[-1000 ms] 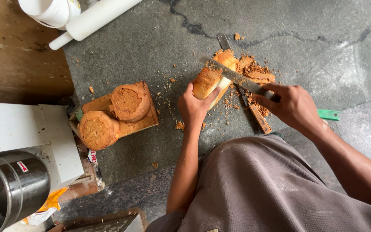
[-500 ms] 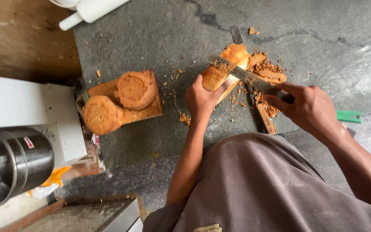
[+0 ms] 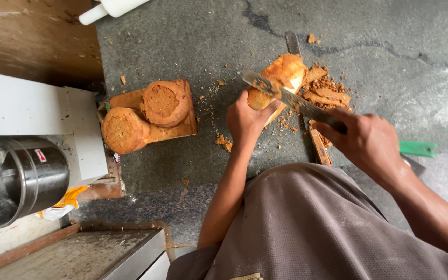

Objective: The person uses a long knife to trim the crust and uneven edges off baked bread loaves on a stone countertop, then carries the trimmed bread to another area and places it into metal containers.

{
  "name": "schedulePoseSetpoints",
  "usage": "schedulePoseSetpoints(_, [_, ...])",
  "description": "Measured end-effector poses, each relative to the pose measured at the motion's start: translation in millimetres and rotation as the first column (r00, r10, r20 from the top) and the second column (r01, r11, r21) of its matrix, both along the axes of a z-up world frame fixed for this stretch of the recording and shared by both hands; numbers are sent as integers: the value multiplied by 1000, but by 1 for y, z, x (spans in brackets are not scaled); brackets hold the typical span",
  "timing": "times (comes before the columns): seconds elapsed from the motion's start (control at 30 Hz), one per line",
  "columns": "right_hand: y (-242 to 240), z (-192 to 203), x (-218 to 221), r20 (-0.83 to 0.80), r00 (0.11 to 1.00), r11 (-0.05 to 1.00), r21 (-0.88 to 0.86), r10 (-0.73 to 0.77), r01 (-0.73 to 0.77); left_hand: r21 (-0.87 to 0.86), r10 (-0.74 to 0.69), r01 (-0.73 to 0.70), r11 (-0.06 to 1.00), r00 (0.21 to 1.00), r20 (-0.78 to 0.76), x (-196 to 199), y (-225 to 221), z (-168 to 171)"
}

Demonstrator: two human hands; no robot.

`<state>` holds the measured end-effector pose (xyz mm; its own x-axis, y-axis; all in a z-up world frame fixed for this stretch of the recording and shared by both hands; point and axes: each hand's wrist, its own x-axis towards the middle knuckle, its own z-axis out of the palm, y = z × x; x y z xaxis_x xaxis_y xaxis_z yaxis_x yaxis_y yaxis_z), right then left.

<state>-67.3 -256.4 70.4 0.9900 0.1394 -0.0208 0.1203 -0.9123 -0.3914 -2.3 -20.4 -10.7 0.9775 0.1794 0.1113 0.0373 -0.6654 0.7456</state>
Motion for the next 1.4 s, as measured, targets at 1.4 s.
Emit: schedulePoseSetpoints(1.4, [-5, -20, -29, 121, 929, 819, 521, -349, 240, 80, -191, 181, 980, 970, 150, -26, 22, 17])
